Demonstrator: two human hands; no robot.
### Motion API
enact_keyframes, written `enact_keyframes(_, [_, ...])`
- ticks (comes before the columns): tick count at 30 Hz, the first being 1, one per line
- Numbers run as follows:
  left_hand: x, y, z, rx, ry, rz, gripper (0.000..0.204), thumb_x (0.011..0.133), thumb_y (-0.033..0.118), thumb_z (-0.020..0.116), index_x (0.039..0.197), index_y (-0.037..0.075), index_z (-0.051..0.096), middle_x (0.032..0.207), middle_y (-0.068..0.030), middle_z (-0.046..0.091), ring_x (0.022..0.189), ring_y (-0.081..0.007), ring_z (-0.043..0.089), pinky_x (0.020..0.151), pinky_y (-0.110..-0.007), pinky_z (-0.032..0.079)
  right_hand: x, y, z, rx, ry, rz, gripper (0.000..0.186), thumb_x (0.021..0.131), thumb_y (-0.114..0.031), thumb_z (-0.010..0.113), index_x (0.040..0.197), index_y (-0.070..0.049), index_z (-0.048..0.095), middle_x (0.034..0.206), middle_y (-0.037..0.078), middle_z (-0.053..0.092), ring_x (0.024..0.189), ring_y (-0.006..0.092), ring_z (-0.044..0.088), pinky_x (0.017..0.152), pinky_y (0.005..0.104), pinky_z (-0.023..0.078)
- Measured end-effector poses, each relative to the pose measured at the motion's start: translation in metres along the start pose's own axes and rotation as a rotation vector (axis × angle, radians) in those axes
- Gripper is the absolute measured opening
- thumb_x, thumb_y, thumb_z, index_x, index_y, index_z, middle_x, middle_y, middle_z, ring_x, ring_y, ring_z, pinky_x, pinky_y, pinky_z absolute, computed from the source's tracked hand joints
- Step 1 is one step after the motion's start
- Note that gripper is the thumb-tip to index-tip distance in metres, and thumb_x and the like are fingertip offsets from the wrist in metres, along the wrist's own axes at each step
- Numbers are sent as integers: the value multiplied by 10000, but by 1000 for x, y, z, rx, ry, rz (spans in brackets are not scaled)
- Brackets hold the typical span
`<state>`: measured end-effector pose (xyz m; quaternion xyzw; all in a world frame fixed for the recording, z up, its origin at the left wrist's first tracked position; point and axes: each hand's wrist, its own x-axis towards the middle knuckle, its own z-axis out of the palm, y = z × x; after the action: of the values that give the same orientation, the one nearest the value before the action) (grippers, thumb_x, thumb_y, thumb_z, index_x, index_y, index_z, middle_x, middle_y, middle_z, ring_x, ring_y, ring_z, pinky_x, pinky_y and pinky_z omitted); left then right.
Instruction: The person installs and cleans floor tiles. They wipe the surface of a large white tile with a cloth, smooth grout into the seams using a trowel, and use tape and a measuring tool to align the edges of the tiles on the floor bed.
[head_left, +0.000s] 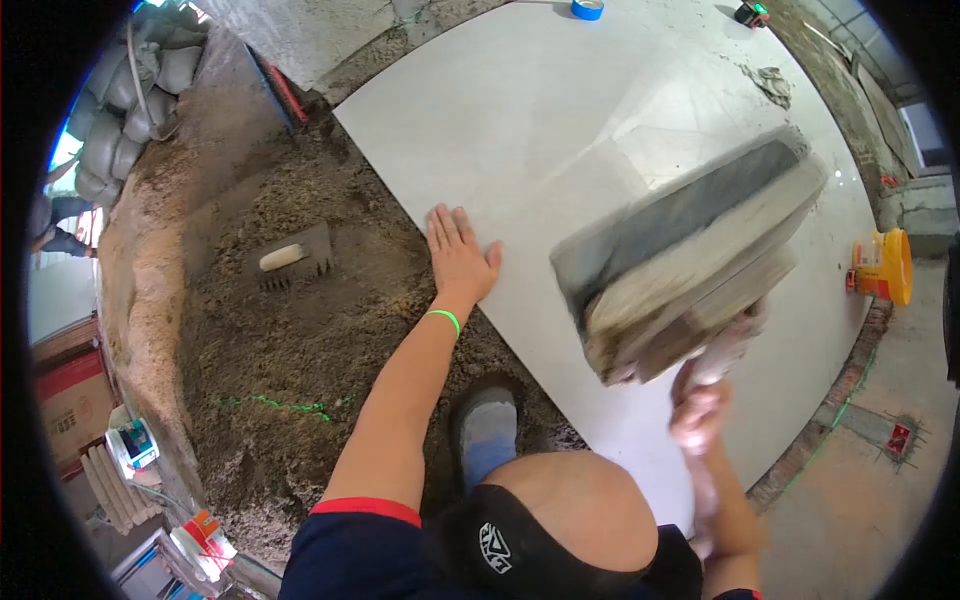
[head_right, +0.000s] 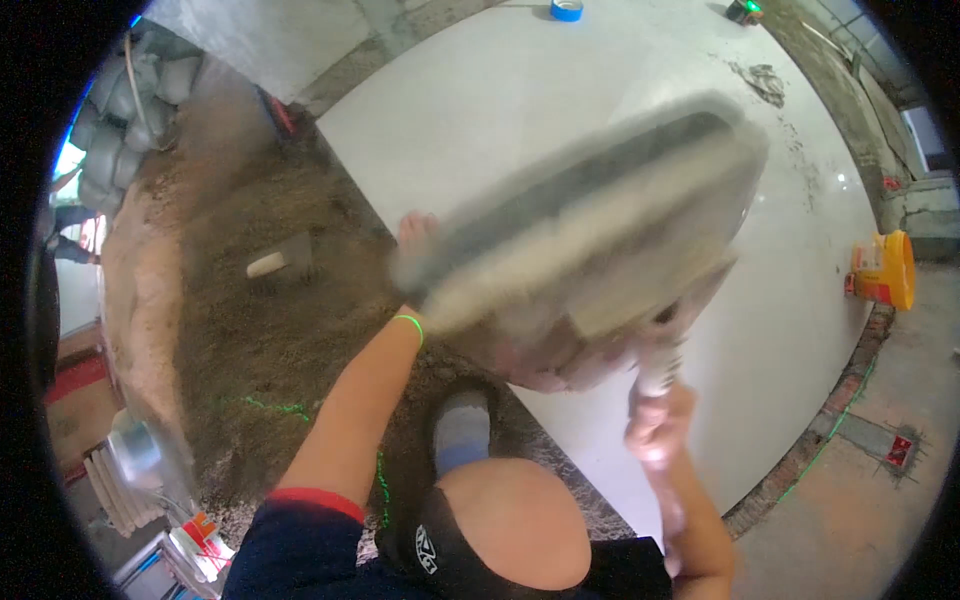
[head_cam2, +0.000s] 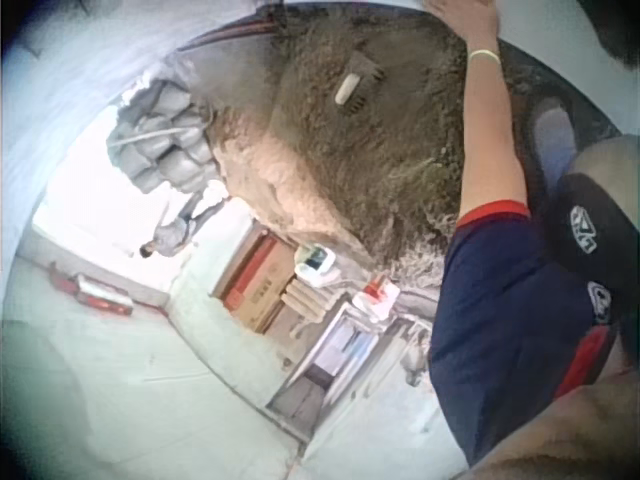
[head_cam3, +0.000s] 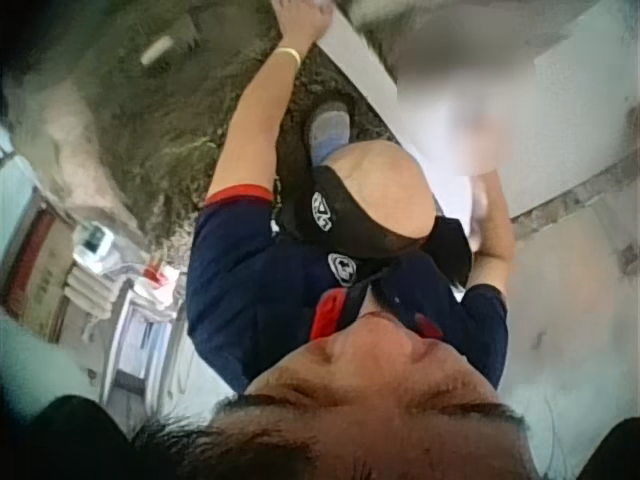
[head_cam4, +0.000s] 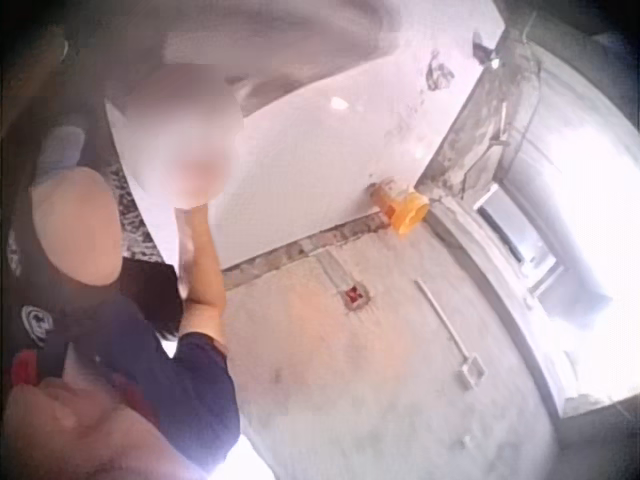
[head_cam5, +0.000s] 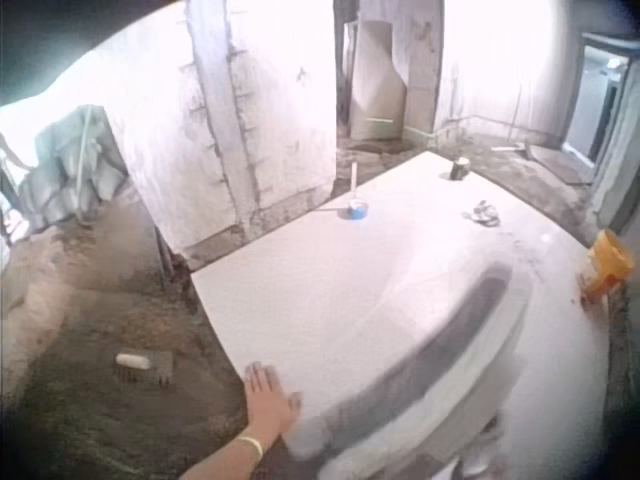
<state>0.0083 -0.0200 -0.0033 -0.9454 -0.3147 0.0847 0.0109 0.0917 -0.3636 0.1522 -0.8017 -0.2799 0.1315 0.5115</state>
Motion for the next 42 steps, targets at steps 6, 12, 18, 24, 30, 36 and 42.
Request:
enact_keyframes(6, [-1, 7, -5, -114, 81, -97, 772, 935, 469, 343, 1444, -90, 189, 1523, -291, 96, 1435, -391, 45, 1167, -469, -1, -27, 75, 4, -770, -370, 745, 680, 951, -544, 354, 877, 63, 652, 807, 335, 613, 828, 483, 609, 765, 516, 477])
enact_keyframes(12, [-2, 14, -27, -88, -10, -120, 732, 939, 406, 390, 1441, -92, 198, 1518, -292, 116, 1429, -400, 62, 1169, -458, 31, 14, 9, -69, -396, -395, 839, 594, 939, -557, 380, 987, -29, 649, 859, 214, 655, 779, 389, 618, 719, 450, 472])
enact_keyframes(18, [-2, 24, -6, 86, -33, -111, 685, 986, 385, 344, 1436, -103, 175, 1513, -287, 135, 1420, -394, 102, 1165, -464, 88, -103, 27, -137, -256, -12, 380, 443, 964, -407, 407, 850, -13, 572, 753, 208, 617, 678, 400, 588, 627, 470, 458])
enact_keyframes(24, [-2, 20, 24, 95, 222, 12, 585, 962, 310, 404, 1351, -123, 345, 1444, -311, 286, 1368, -421, 238, 1135, -517, 152, -193, 150, -150, -513, 115, 1149, 684, 960, -568, 283, 974, 17, 638, 903, 275, 641, 850, 460, 604, 761, 490, 473])
enact_keyframes(30, [1, 12, 43, 278, 307, 50, 520, 978, 322, 370, 1288, -90, 434, 1351, -281, 424, 1295, -392, 374, 1087, -467, 287, -306, 44, -157, -433, 675, 1057, 538, 982, -460, 362, 837, 7, 587, 716, 254, 588, 667, 409, 546, 647, 464, 441])
enact_keyframes(36, [3, 18, 48, 481, 543, 191, 409, 962, 301, 427, 1138, -43, 562, 1150, -203, 592, 1040, -324, 584, 871, -393, 483, -314, 79, -88, -140, 542, 1514, 578, 953, -485, 392, 896, 26, 654, 795, 306, 611, 772, 465, 618, 683, 495, 484])
enact_keyframes(42, [13, 18, 62, 698, 800, 301, 378, 967, 333, 415, 1060, 22, 608, 1017, -163, 621, 858, -287, 613, 737, -384, 495, -345, 22, -116, -140, 811, 1224, 537, 966, -470, 381, 956, 16, 610, 761, 263, 617, 788, 434, 625, 721, 482, 482])
